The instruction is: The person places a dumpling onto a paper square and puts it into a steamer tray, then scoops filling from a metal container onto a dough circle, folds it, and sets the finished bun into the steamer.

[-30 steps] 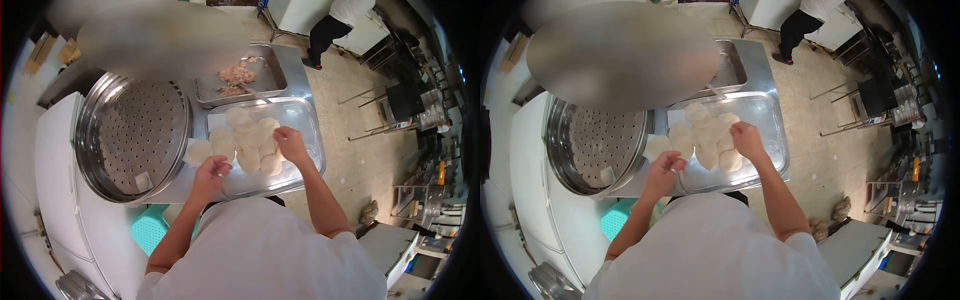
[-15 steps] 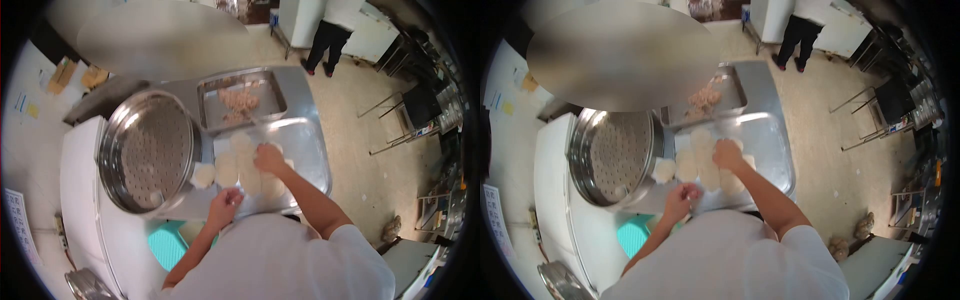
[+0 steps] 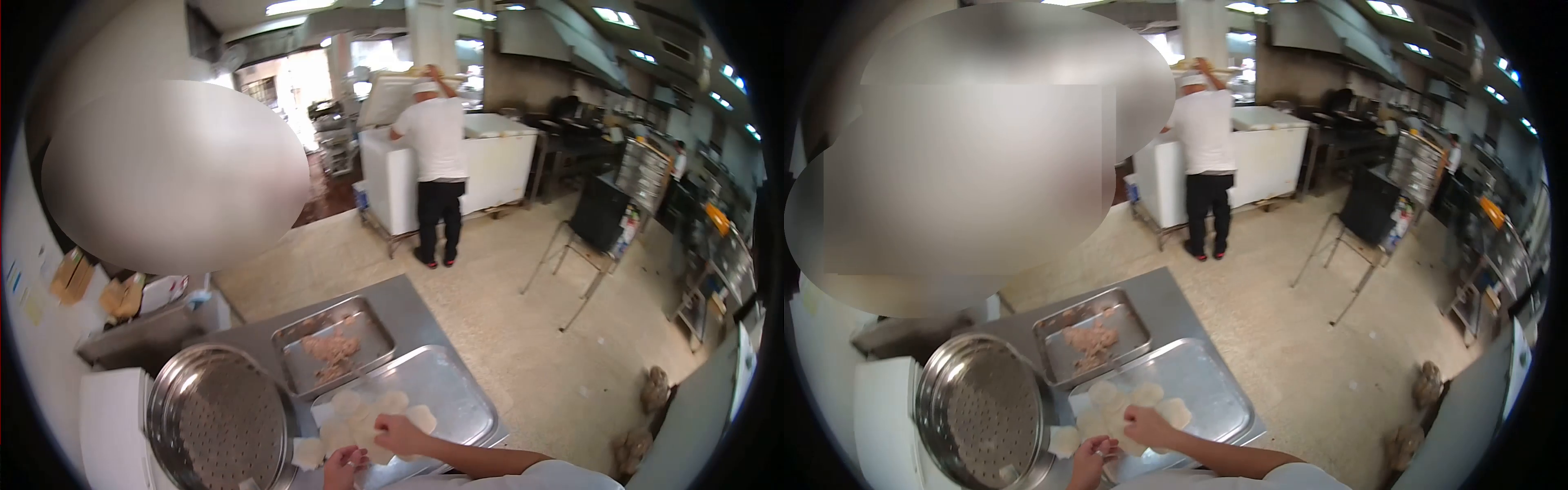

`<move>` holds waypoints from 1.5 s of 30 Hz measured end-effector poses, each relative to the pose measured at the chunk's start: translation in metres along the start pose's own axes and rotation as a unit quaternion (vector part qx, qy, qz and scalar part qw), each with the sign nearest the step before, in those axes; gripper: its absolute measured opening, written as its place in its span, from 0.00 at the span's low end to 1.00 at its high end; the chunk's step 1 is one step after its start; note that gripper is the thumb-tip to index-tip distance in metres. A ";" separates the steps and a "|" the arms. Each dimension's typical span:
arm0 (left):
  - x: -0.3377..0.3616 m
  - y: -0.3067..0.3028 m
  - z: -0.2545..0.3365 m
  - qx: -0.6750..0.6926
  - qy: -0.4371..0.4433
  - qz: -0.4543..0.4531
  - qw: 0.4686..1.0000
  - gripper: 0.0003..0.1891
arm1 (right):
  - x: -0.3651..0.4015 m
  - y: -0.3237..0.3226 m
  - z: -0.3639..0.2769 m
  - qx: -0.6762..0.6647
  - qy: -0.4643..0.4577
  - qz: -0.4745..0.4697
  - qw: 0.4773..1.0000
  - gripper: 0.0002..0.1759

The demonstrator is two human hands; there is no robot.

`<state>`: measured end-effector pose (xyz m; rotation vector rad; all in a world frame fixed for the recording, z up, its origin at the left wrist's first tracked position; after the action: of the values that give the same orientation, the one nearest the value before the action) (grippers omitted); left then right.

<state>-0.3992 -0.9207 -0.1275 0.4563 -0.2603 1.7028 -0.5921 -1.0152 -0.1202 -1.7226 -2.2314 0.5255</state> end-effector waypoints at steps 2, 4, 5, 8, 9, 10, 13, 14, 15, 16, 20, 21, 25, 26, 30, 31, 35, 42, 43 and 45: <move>0.007 0.010 0.012 -0.006 0.012 -0.043 0.999 0.28 | 0.015 -0.006 -0.021 -0.042 0.005 -0.036 0.998 0.16; 0.008 0.013 0.021 -0.099 0.084 -0.111 0.985 0.22 | 0.024 -0.009 -0.032 -0.076 0.025 -0.074 0.994 0.16; 0.006 0.017 0.017 -0.062 0.046 -0.125 0.989 0.24 | 0.025 -0.007 -0.022 -0.065 0.034 -0.048 0.996 0.17; -0.005 0.025 -0.002 0.053 -0.070 -0.146 0.985 0.30 | 0.032 -0.005 0.001 -0.038 0.075 -0.002 0.996 0.18; -0.010 0.030 -0.006 0.091 -0.108 -0.148 0.979 0.33 | 0.036 -0.007 0.004 -0.035 0.099 0.000 0.995 0.19; -0.012 0.037 -0.004 0.129 -0.145 -0.149 0.969 0.35 | 0.038 -0.014 0.003 -0.031 0.122 0.000 0.992 0.19; -0.009 0.047 0.003 0.211 -0.201 -0.166 0.942 0.34 | 0.044 -0.025 -0.005 -0.062 0.065 0.019 0.996 0.23; -0.001 0.056 0.018 0.285 -0.169 -0.226 0.916 0.32 | 0.041 -0.025 0.000 -0.008 0.062 0.007 0.998 0.28; 0.005 0.062 0.031 0.357 -0.137 -0.270 0.884 0.32 | 0.040 -0.031 -0.006 -0.060 0.120 -0.035 0.990 0.32; -0.009 0.055 0.020 0.313 -0.126 -0.334 0.880 0.39 | 0.040 -0.018 0.017 -0.123 0.119 -0.011 0.985 0.31; -0.019 0.051 0.034 0.092 -0.075 -0.169 0.978 0.19 | 0.042 -0.066 -0.064 -0.113 0.156 0.010 0.981 0.18; -0.016 0.056 0.047 0.067 -0.073 -0.144 0.985 0.19 | 0.040 -0.066 -0.056 -0.145 0.153 0.015 0.977 0.17; -0.011 0.051 0.057 0.040 -0.027 -0.133 0.990 0.18 | 0.036 -0.064 -0.062 -0.220 0.130 0.032 0.966 0.14; -0.009 0.051 0.052 0.042 -0.022 -0.128 0.991 0.18 | 0.036 -0.063 -0.062 -0.200 0.138 0.014 0.970 0.13; -0.010 0.042 0.037 0.028 -0.020 -0.121 0.992 0.16 | 0.029 -0.060 -0.069 -0.085 0.127 -0.025 0.988 0.11; -0.008 0.040 0.039 0.019 -0.023 -0.122 0.992 0.15 | 0.028 -0.059 -0.071 -0.048 0.112 -0.028 0.992 0.10; -0.006 0.030 0.050 -0.007 -0.016 -0.118 0.993 0.15 | 0.021 -0.050 -0.068 -0.086 0.081 -0.074 0.990 0.12; -0.009 0.030 0.040 0.203 -0.046 -0.009 0.978 0.14 | 0.021 -0.036 -0.059 -0.187 0.184 -0.093 0.961 0.12; -0.008 0.029 0.039 0.229 -0.058 -0.004 0.972 0.15 | 0.021 -0.033 -0.057 -0.213 0.176 -0.083 0.957 0.12; -0.008 0.026 0.036 0.256 -0.058 -0.014 0.965 0.17 | 0.021 -0.025 -0.056 -0.225 0.182 -0.080 0.954 0.11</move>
<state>-0.4182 -0.9477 -0.0968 0.9373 0.1112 1.7113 -0.5953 -0.9936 -0.0589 -1.6367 -2.2931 -0.3437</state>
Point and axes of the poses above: each hand's wrist, its own x-axis away from the middle knuckle, its own y-axis out of the palm, z = x × y, the point moved 2 cm from there along -x, towards the middle knuckle, and after that the axes turned 8 degrees about z, right-handed, at the moved point
